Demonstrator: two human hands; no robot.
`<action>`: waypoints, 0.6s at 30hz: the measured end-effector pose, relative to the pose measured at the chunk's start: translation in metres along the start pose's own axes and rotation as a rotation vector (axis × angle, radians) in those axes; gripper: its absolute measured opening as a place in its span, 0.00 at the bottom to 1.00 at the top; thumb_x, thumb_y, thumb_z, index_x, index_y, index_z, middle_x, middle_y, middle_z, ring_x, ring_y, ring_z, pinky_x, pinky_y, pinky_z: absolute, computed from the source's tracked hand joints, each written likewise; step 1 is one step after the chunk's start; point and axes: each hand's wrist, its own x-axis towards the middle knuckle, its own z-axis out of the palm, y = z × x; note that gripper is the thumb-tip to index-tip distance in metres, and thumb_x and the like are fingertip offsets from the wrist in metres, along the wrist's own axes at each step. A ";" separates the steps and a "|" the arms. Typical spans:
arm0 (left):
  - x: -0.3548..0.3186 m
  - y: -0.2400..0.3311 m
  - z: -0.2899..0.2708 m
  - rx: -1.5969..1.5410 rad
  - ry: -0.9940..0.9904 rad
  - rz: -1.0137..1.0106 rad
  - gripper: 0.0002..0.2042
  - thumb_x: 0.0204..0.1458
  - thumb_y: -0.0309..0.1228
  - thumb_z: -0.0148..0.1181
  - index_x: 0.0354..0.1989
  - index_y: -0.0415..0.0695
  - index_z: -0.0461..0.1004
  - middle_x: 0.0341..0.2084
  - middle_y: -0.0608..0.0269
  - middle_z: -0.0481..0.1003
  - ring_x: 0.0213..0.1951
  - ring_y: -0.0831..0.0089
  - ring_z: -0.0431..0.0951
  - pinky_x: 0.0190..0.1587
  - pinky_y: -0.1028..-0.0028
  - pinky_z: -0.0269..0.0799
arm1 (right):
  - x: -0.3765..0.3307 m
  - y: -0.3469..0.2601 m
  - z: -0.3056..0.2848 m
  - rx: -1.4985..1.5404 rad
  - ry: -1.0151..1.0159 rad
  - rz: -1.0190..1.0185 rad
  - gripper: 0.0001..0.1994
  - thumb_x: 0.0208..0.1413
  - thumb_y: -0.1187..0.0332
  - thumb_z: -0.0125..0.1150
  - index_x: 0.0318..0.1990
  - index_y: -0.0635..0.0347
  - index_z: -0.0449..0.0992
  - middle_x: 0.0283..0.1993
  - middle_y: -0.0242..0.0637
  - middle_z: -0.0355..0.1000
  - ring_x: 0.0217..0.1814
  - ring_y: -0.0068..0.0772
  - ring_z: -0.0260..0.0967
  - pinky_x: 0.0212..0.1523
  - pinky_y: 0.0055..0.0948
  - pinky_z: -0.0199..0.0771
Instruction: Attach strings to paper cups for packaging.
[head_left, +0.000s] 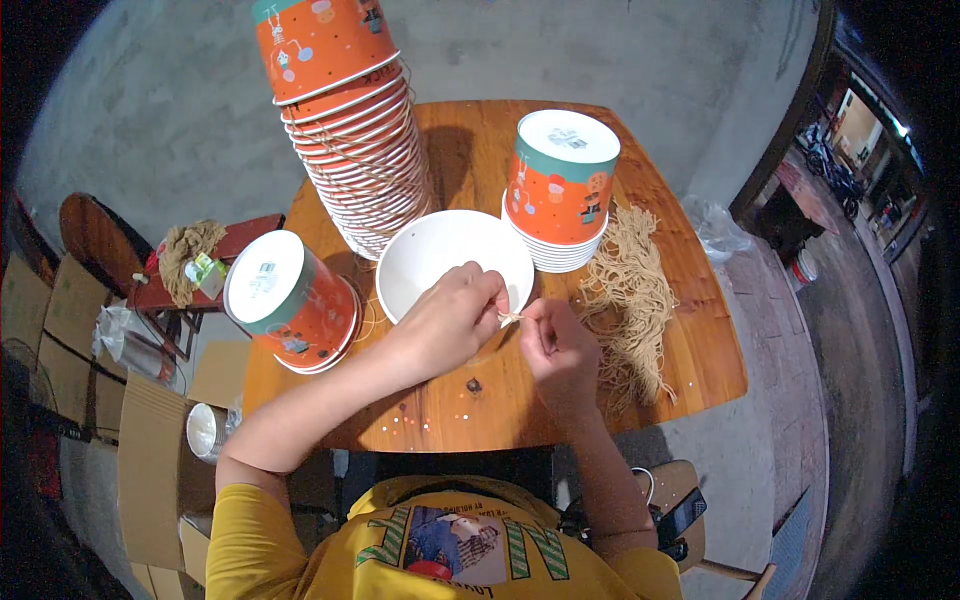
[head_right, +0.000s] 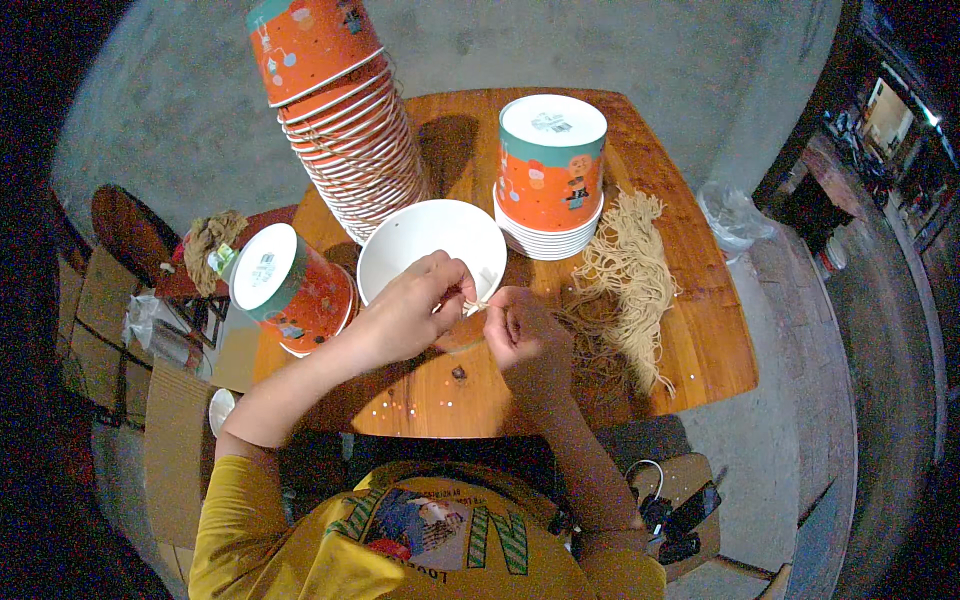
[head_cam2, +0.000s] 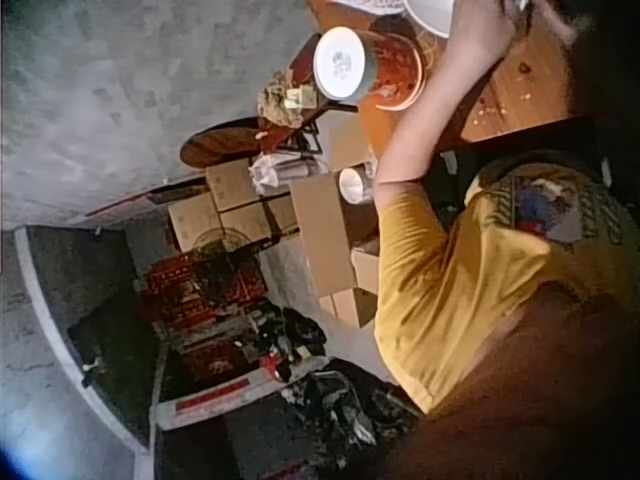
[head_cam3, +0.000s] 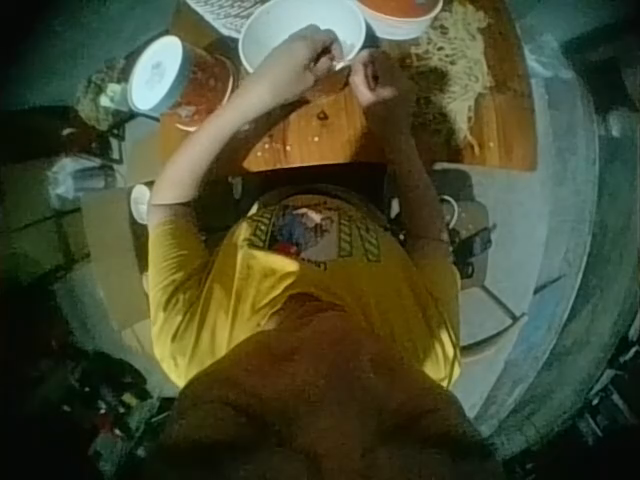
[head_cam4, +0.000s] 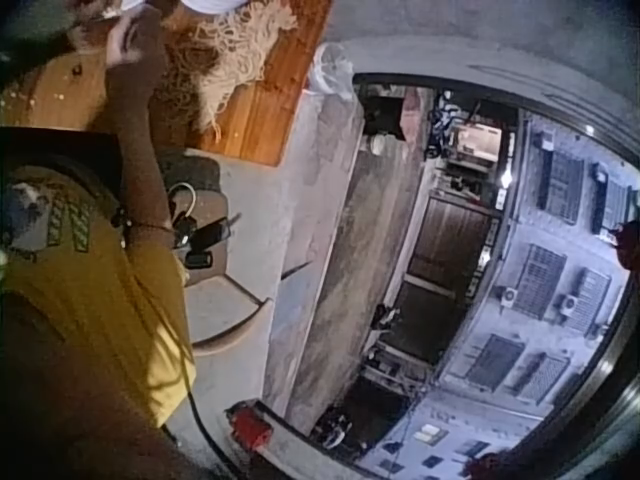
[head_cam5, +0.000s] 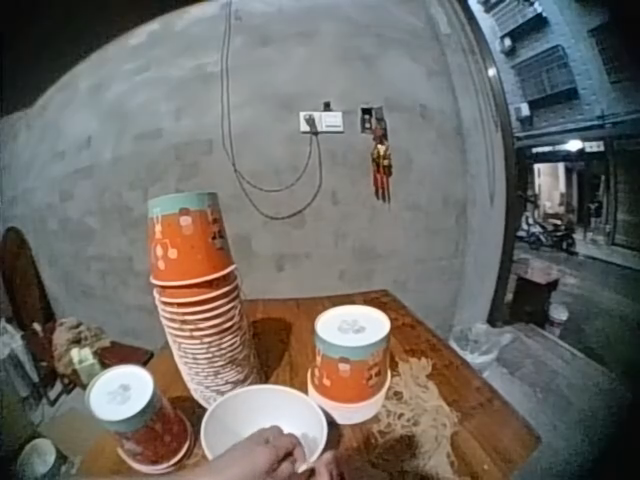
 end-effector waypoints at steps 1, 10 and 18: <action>0.000 0.001 0.000 -0.001 -0.001 0.001 0.04 0.51 0.22 0.52 0.35 0.40 0.68 0.32 0.52 0.68 0.38 0.57 0.71 0.43 0.64 0.67 | 0.000 0.001 0.000 -0.001 0.001 0.001 0.05 0.50 0.77 0.59 0.33 0.57 0.72 0.19 0.31 0.63 0.18 0.18 0.60 0.20 0.23 0.61; -0.002 0.005 -0.002 0.000 0.024 -0.022 0.05 0.49 0.21 0.53 0.34 0.40 0.67 0.30 0.53 0.67 0.35 0.55 0.71 0.40 0.63 0.67 | -0.001 0.008 -0.004 0.060 0.028 0.068 0.05 0.50 0.77 0.58 0.33 0.59 0.70 0.18 0.30 0.59 0.17 0.18 0.56 0.19 0.21 0.58; -0.005 0.007 -0.001 -0.050 0.072 -0.017 0.03 0.49 0.22 0.54 0.32 0.40 0.70 0.30 0.53 0.69 0.36 0.54 0.72 0.39 0.63 0.68 | -0.002 -0.007 -0.008 -0.091 -0.054 0.017 0.06 0.48 0.72 0.63 0.33 0.54 0.73 0.19 0.33 0.67 0.19 0.28 0.67 0.21 0.29 0.67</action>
